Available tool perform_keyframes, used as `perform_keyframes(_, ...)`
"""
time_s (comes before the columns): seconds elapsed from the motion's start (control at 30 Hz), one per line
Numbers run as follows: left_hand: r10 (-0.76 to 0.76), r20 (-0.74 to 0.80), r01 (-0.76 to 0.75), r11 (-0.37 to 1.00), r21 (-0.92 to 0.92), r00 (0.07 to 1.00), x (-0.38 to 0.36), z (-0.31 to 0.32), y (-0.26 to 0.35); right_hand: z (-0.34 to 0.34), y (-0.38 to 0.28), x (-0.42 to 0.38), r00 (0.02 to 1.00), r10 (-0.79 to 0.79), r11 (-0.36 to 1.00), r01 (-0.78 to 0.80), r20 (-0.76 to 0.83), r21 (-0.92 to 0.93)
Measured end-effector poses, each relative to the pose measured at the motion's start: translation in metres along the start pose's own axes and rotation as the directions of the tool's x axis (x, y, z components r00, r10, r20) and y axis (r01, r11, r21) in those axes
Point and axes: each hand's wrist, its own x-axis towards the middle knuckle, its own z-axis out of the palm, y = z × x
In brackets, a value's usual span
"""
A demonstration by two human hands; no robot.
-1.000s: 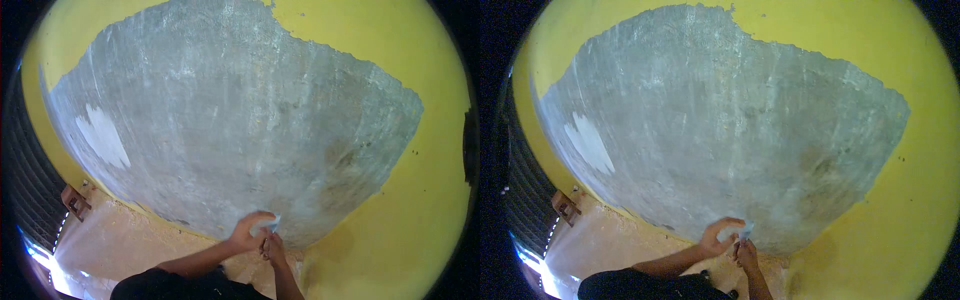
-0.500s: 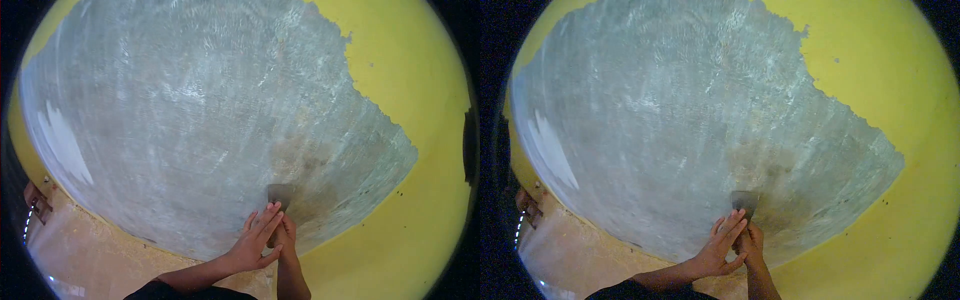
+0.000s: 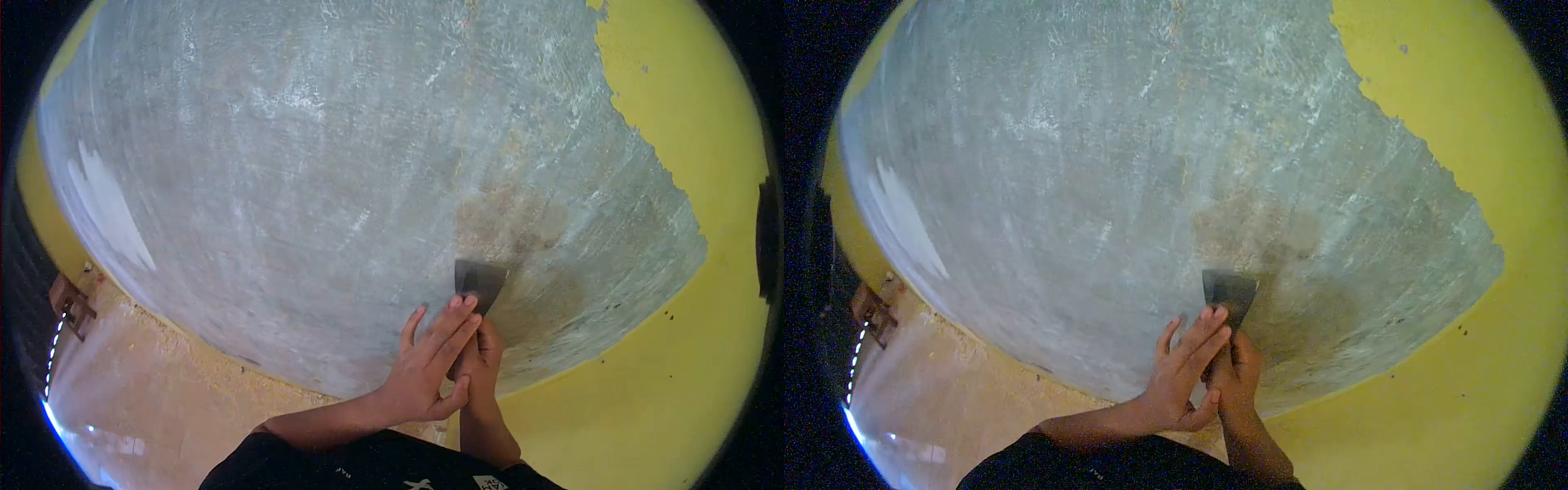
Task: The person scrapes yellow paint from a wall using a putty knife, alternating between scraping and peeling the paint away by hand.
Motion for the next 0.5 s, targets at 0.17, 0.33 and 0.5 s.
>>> perform_keyframes(0.17,0.009,-0.062,-0.002,0.994,0.108,0.998,0.009,0.001,0.013,-0.002,0.001,0.009,0.982,-0.187,0.981,0.189,0.038,-0.053)
perform_keyframes(0.33,-0.024,-0.094,0.039,0.986,0.159,0.995,0.002,0.018,0.012,-0.011,0.02,0.009,0.941,-0.326,0.943,0.331,0.086,-0.044)
perform_keyframes(0.5,-0.005,-0.132,0.032,0.979,0.201,0.991,0.005,0.019,0.009,-0.004,0.013,0.011,0.955,-0.281,0.954,0.288,0.092,-0.082)
